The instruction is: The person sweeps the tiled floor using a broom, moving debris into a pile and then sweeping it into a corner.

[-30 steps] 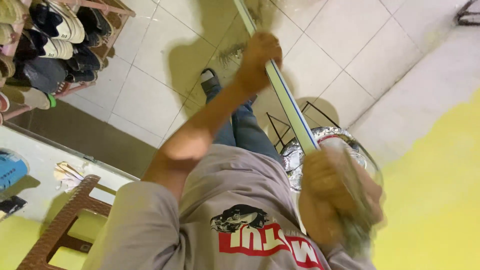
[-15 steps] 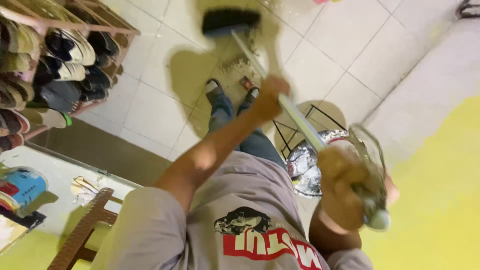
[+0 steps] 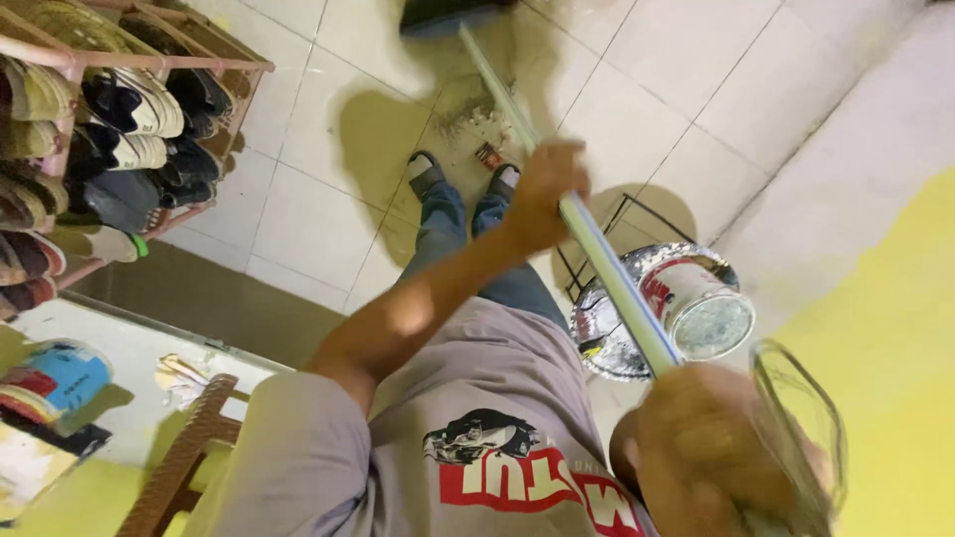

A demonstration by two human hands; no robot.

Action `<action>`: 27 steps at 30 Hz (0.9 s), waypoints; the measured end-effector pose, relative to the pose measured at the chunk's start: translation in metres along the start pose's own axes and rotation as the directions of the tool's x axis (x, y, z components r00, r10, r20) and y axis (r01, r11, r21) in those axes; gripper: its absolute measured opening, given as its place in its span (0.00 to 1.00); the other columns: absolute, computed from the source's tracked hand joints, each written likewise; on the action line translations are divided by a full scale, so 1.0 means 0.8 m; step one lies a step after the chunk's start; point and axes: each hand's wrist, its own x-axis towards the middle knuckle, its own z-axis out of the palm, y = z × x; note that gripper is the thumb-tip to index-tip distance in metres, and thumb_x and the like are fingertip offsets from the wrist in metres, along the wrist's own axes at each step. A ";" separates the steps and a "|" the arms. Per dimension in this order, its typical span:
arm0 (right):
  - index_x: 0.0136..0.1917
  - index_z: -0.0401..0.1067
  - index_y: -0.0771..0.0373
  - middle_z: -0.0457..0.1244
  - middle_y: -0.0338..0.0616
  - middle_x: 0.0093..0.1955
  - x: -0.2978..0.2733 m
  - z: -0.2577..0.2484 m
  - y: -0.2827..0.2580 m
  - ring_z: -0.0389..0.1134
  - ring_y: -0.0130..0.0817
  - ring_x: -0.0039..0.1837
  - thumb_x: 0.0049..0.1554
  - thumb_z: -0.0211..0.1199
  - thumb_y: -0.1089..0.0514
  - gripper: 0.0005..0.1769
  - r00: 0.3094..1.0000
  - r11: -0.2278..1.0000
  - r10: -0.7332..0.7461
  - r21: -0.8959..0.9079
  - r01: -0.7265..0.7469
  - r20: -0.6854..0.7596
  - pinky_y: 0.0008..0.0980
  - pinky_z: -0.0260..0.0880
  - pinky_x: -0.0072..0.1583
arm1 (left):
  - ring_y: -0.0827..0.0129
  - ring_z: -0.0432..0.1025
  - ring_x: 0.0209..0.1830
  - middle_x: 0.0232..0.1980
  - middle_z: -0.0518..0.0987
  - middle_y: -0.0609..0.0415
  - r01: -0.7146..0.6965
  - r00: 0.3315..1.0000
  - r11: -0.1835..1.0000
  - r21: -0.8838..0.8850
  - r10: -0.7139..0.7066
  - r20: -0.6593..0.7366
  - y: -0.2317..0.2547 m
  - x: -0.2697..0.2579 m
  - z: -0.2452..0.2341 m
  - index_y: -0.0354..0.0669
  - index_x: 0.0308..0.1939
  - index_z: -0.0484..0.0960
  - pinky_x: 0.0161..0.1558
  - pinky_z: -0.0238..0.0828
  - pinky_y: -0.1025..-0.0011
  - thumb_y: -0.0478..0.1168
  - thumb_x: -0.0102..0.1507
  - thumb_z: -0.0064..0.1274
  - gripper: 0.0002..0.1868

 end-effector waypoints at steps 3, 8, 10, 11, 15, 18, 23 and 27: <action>0.35 0.68 0.61 0.61 0.41 0.32 0.034 0.069 0.000 0.64 0.31 0.34 0.55 0.60 0.68 0.08 0.904 0.493 0.282 0.857 0.151 -0.322 0.34 0.61 0.38 | 0.46 0.72 0.48 0.32 0.71 0.46 -0.036 0.998 0.993 0.111 0.031 0.047 -0.075 0.031 -0.007 0.45 0.24 0.72 0.58 0.71 0.52 0.34 0.51 0.56 0.07; 0.37 0.66 0.64 0.60 0.44 0.33 0.104 0.143 0.007 0.63 0.33 0.35 0.54 0.57 0.68 0.05 0.859 0.370 0.361 0.901 0.226 -0.364 0.35 0.63 0.41 | 0.44 0.74 0.51 0.31 0.75 0.49 -0.109 0.989 0.988 0.110 0.097 0.110 -0.179 0.063 0.001 0.45 0.25 0.72 0.57 0.71 0.54 0.35 0.55 0.58 0.08; 0.37 0.66 0.65 0.60 0.46 0.34 0.102 0.143 0.005 0.63 0.34 0.36 0.54 0.56 0.68 0.03 0.840 0.399 0.395 0.893 0.209 -0.373 0.35 0.64 0.42 | 0.42 0.73 0.50 0.31 0.75 0.47 -0.127 0.982 0.990 0.067 0.116 0.150 -0.174 0.048 0.015 0.45 0.25 0.72 0.55 0.70 0.53 0.35 0.53 0.56 0.07; 0.38 0.65 0.66 0.60 0.46 0.34 0.093 0.139 0.005 0.63 0.34 0.36 0.53 0.55 0.68 0.03 0.837 0.386 0.411 0.900 0.200 -0.362 0.35 0.65 0.43 | 0.41 0.73 0.49 0.31 0.75 0.47 -0.133 0.978 0.990 0.047 0.123 0.171 -0.162 0.034 0.023 0.46 0.24 0.72 0.55 0.70 0.53 0.35 0.52 0.56 0.07; 0.39 0.64 0.69 0.60 0.49 0.36 0.037 0.100 -0.001 0.62 0.36 0.37 0.53 0.53 0.69 0.00 0.833 0.261 0.470 0.948 0.182 -0.290 0.36 0.66 0.45 | 0.43 0.68 0.38 0.29 0.70 0.46 -0.068 0.962 0.996 -0.054 0.080 0.261 -0.094 -0.013 0.036 0.42 0.26 0.69 0.55 0.67 0.48 0.38 0.56 0.57 0.11; 0.39 0.63 0.66 0.57 0.49 0.32 -0.013 0.062 -0.005 0.59 0.35 0.35 0.53 0.55 0.68 0.02 0.849 0.077 0.488 0.979 0.190 -0.203 0.36 0.63 0.45 | 0.45 0.69 0.37 0.27 0.71 0.46 0.139 0.921 0.990 0.018 -0.135 0.366 -0.031 -0.051 0.041 0.43 0.24 0.70 0.41 0.63 0.54 0.35 0.52 0.54 0.07; 0.40 0.62 0.61 0.56 0.44 0.29 -0.039 0.052 0.005 0.56 0.31 0.33 0.55 0.58 0.62 0.06 0.842 0.025 0.470 0.958 0.287 -0.265 0.33 0.61 0.44 | 0.46 0.69 0.36 0.28 0.73 0.49 0.228 0.907 0.973 -0.037 -0.198 0.373 0.032 -0.067 0.038 0.43 0.27 0.73 0.46 0.64 0.54 0.31 0.54 0.52 0.04; 0.36 0.61 0.61 0.59 0.38 0.34 -0.078 -0.021 0.024 0.58 0.32 0.38 0.52 0.55 0.58 0.07 0.974 0.669 0.225 0.728 -0.147 -0.011 0.34 0.59 0.50 | 0.48 0.70 0.37 0.29 0.74 0.49 0.163 0.918 0.986 -0.041 -0.136 0.372 0.056 -0.038 0.024 0.43 0.27 0.74 0.61 0.63 0.49 0.31 0.54 0.53 0.04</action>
